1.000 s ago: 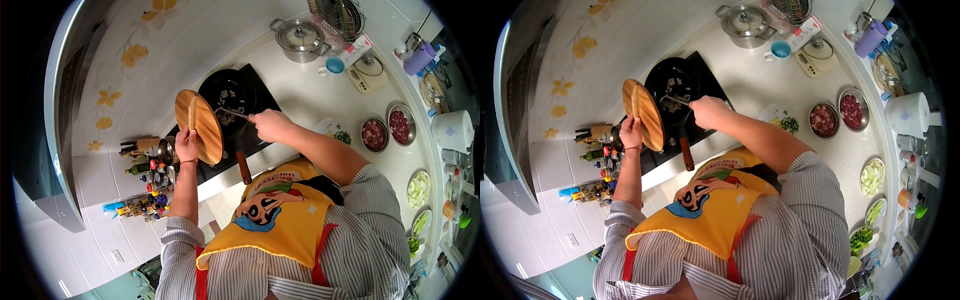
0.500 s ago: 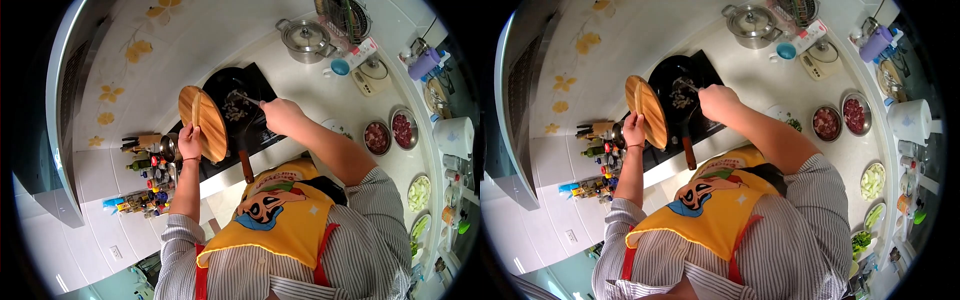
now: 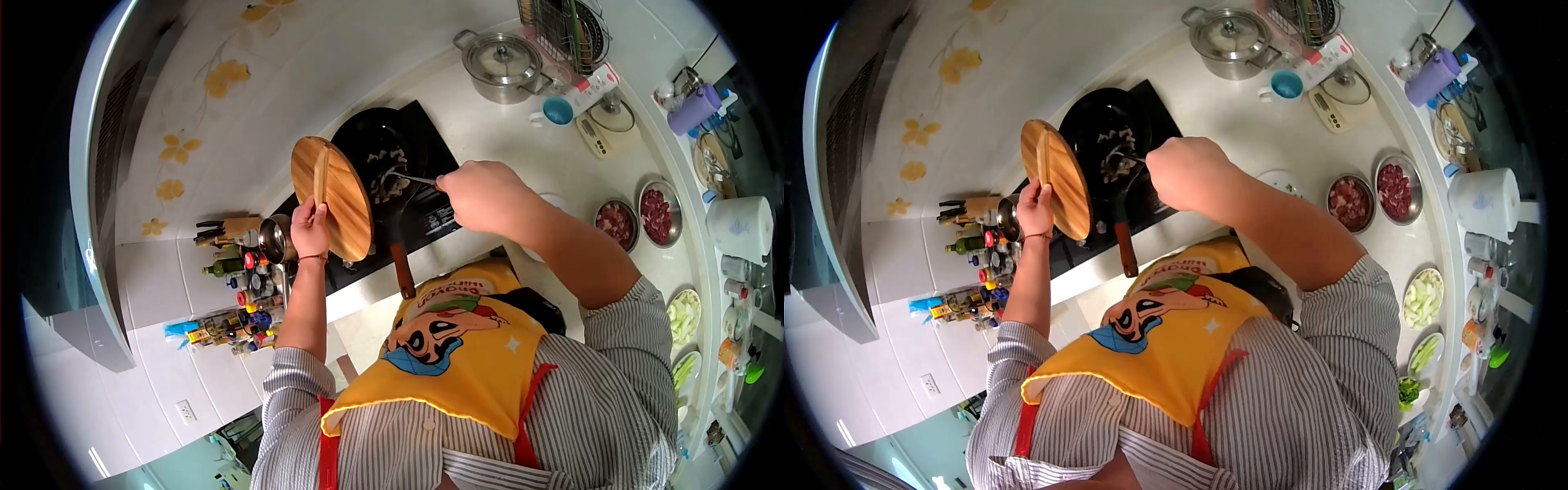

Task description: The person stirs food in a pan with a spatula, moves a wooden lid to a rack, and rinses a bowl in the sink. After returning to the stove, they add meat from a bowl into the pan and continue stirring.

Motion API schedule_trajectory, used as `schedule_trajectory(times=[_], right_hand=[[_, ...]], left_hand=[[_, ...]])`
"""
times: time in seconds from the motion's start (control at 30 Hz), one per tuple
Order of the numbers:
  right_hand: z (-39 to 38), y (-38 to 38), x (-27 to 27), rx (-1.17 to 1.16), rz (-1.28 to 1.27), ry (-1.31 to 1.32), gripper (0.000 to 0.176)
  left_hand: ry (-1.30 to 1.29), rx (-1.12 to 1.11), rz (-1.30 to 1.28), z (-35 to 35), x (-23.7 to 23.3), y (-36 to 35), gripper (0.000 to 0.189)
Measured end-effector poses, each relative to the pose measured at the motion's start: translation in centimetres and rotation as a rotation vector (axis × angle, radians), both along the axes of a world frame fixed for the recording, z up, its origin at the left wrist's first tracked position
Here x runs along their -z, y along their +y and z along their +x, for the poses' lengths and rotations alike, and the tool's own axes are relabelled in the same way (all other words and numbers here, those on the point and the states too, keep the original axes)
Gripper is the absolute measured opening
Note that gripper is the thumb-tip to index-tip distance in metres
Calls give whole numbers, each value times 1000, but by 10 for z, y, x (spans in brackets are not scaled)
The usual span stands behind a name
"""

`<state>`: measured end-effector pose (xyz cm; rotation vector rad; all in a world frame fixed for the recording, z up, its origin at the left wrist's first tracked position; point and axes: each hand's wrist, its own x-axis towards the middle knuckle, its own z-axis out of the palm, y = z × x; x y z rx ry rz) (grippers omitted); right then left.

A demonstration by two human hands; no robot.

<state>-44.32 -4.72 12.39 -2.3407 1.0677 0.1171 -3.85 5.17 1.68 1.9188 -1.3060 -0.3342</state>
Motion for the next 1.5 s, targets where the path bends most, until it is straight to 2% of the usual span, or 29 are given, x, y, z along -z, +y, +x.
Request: schedule_trajectory(times=[0.17,0.23,0.37,0.43,0.47,0.5,0.57,0.6,0.67,0.8,0.9,0.97,1.03,1.1,1.17,1.23,1.27,1.37,1.43,1.5], right_hand=[[17,-9,37,49,-4,-22,15],[20,-12,45,176,-2,-108,21],[31,-15,79,284,65,-192,27],[34,-12,93,228,97,-331,43],[34,-8,100,218,116,-344,43],[32,-5,94,219,120,-343,43],[21,-2,68,150,143,-277,26],[13,0,50,148,144,-277,26],[-1,4,17,75,107,-102,24],[3,-2,12,7,62,82,23],[12,-7,51,123,22,-24,24],[12,-14,76,239,-28,-254,28],[17,-19,84,271,44,-247,33],[28,-18,115,354,74,-442,36],[36,-11,128,351,127,-473,36],[31,-5,97,298,295,-416,36],[26,-3,88,298,298,-416,36],[7,2,50,170,179,-292,31],[-2,6,10,65,160,-59,25],[5,5,26,40,126,-39,24]], left_hand=[[55,21,-53,14,19,-3,33],[84,6,-55,12,16,-3,34],[30,5,23,1,3,-2,34],[47,1,-74,2,11,-4,31],[47,1,-73,5,14,-3,31],[73,2,-51,5,11,-2,32],[97,1,-28,2,7,-2,33],[76,10,-23,-1,3,-2,34],[56,14,-15,0,3,0,34],[38,0,-24,8,9,-2,33],[40,-10,-50,10,18,-4,33],[44,-18,-64,12,16,-2,33],[35,21,-24,7,8,-1,34],[61,11,-42,16,21,-1,34],[89,2,-59,17,26,-4,33],[118,-14,-84,11,22,-3,30],[118,-15,-82,9,18,-3,30],[71,8,-62,5,11,-2,30],[-23,34,-23,10,11,-1,32],[-15,20,-19,9,12,0,32]])
